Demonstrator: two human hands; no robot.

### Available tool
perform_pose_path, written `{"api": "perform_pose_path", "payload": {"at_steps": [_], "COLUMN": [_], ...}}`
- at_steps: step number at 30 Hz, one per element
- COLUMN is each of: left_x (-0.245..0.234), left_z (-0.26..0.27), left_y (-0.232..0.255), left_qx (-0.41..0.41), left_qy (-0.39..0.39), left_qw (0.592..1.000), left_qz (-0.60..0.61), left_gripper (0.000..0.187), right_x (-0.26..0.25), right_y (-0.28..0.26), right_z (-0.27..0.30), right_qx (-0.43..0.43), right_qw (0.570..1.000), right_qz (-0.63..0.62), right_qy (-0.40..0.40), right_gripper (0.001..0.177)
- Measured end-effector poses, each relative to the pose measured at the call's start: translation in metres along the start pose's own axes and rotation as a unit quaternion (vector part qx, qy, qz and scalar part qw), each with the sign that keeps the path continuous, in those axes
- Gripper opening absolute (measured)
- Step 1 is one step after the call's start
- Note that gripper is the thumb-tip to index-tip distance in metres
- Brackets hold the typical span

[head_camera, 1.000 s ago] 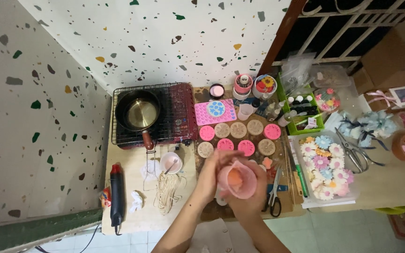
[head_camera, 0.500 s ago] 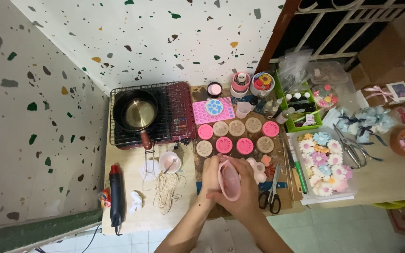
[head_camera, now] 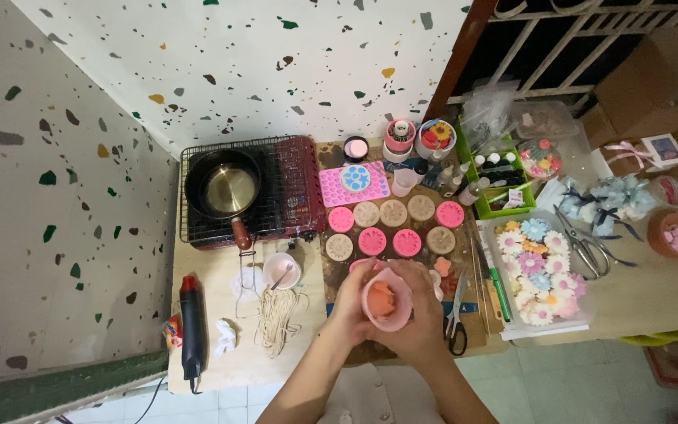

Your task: Preparing candle molds and inserting wicks as part of a handmade candle production process.

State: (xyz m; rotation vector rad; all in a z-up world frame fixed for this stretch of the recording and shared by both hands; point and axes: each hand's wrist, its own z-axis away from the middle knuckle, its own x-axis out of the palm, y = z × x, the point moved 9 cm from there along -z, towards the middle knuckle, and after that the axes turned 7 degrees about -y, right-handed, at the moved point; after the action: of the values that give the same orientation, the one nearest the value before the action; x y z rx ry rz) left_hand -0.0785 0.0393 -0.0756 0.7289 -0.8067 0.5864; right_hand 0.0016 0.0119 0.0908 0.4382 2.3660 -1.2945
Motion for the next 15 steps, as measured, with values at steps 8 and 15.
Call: {"api": "perform_pose_path", "payload": {"at_steps": [8, 15], "left_x": [-0.053, -0.089], "left_z": [-0.034, -0.056], "left_y": [-0.017, -0.007], "left_qx": [0.041, 0.310], "left_qy": [0.023, 0.019], "left_qw": [0.998, 0.773], "left_qz": [-0.031, -0.553], "left_gripper": [0.032, 0.039], "right_x": [0.015, 0.016], "right_y": [0.008, 0.002], "right_z": [0.017, 0.017], "right_qx": [0.000, -0.015], "right_qw": [0.999, 0.999], "right_qz": [-0.033, -0.027], "right_qy": [-0.025, -0.023], "right_gripper": [0.096, 0.098]}}
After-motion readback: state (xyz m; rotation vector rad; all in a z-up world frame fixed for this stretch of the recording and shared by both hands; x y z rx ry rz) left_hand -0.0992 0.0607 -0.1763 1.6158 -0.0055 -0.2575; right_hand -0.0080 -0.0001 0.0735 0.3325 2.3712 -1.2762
